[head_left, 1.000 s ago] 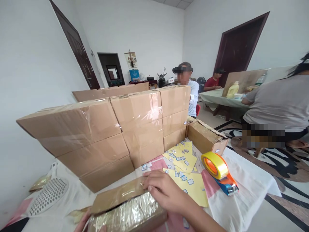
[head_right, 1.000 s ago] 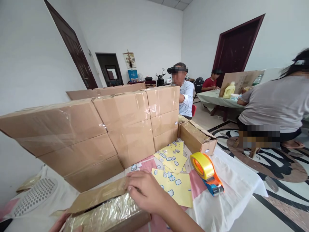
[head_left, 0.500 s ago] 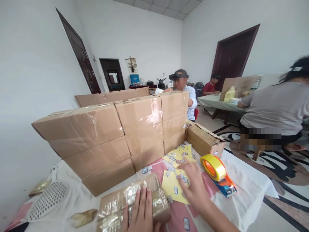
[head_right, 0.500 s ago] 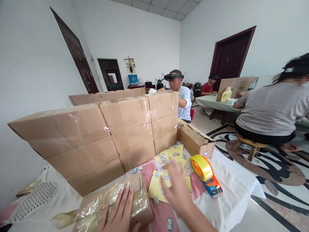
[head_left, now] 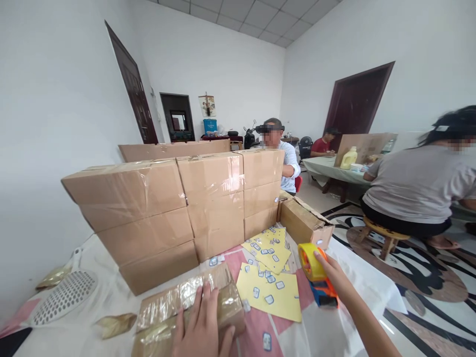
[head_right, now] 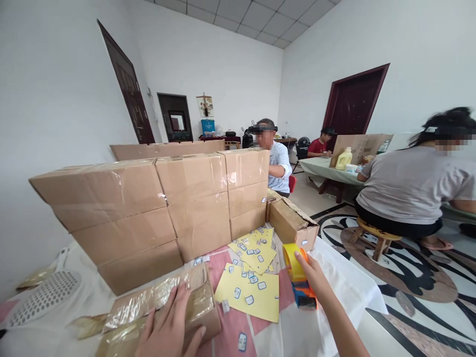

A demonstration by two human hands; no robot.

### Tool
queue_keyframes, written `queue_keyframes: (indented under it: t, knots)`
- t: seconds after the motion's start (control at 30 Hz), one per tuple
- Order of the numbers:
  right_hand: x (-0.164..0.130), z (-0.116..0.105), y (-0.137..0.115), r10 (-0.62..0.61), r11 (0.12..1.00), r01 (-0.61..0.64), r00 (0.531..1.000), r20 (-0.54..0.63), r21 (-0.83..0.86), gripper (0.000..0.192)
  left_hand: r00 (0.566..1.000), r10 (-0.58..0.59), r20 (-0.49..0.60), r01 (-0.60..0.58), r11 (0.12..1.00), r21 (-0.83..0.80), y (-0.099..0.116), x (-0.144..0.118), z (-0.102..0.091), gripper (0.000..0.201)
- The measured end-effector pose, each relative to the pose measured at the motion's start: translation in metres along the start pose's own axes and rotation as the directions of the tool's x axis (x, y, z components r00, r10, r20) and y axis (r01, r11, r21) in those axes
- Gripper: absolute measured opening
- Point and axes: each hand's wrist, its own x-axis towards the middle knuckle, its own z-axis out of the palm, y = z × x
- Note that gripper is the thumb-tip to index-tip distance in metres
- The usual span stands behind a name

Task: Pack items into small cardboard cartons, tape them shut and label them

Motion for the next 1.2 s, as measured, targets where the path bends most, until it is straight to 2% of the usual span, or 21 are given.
queue_keyframes:
  t: [0.1, 0.23, 0.33, 0.4, 0.47, 0.57, 0.67, 0.8, 0.87, 0.93, 1.0, 1.1, 1.2]
  knots:
    - [-0.003, -0.007, 0.006, 0.032, 0.993, -0.036, 0.999, 0.043, 0.108, 0.056, 1.0, 0.012, -0.017, -0.012, 1.0, -0.024, -0.005, -0.001, 0.005, 0.05]
    - [-0.002, -0.019, 0.01, -0.068, 0.995, 0.061, 0.993, 0.095, 0.08, 0.055, 0.995, 0.05, -0.089, -0.053, 0.998, -0.032, -0.012, -0.001, 0.002, 0.041]
    - [-0.001, -0.022, 0.011, -0.133, 0.991, 0.128, 0.982, 0.133, 0.046, 0.056, 0.996, 0.083, -0.031, -0.086, 0.989, -0.121, -0.011, -0.001, -0.01, 0.05]
    - [-0.003, -0.017, 0.011, -0.154, 0.987, 0.149, 0.982, 0.107, 0.052, 0.058, 0.997, 0.083, -0.007, -0.083, 0.985, -0.154, -0.006, 0.001, -0.019, 0.06]
    - [-0.013, -0.008, 0.015, -0.193, 0.979, 0.189, 0.98, 0.046, 0.071, 0.059, 0.997, 0.07, -0.028, -0.073, 0.99, -0.119, 0.003, 0.002, -0.026, 0.059]
    - [-0.045, 0.014, 0.025, -0.25, 0.957, 0.252, 0.968, -0.03, 0.144, 0.056, 0.996, 0.056, -0.068, -0.059, 0.998, -0.034, 0.017, 0.003, -0.033, 0.052]
    - [-0.096, 0.04, 0.036, -0.268, 0.932, 0.266, 0.963, -0.027, 0.247, 0.053, 0.985, 0.059, -0.162, -0.063, 0.998, -0.02, 0.028, -0.003, -0.045, 0.053]
    - [-0.159, 0.075, 0.039, -0.264, 0.86, 0.222, 0.964, 0.028, 0.46, 0.053, 0.909, 0.099, -0.404, -0.157, 0.981, -0.115, 0.052, -0.026, -0.064, 0.043]
    - [-0.177, 0.09, 0.038, -0.294, 0.82, 0.233, 0.955, 0.036, 0.522, 0.056, 0.896, 0.091, -0.435, -0.223, 0.938, -0.263, 0.072, -0.044, -0.065, 0.031]
    - [-0.186, 0.099, 0.037, -0.341, 0.803, 0.276, 0.94, 0.028, 0.528, 0.057, 0.92, 0.065, -0.386, -0.244, 0.867, -0.435, 0.093, -0.065, -0.056, 0.026]
    - [-0.188, 0.103, 0.038, -0.357, 0.814, 0.298, 0.934, 0.025, 0.499, 0.059, 0.951, -0.001, -0.31, -0.185, 0.799, -0.572, 0.109, -0.083, -0.042, 0.027]
    - [-0.186, 0.1, 0.042, -0.332, 0.858, 0.309, 0.943, -0.016, 0.41, 0.062, 0.977, -0.12, -0.178, -0.053, 0.666, -0.744, 0.119, -0.096, -0.027, 0.026]
    - [-0.185, 0.096, 0.045, -0.334, 0.88, 0.313, 0.943, -0.002, 0.357, 0.064, 0.983, -0.132, -0.131, -0.039, 0.54, -0.841, 0.119, -0.091, -0.023, 0.022]
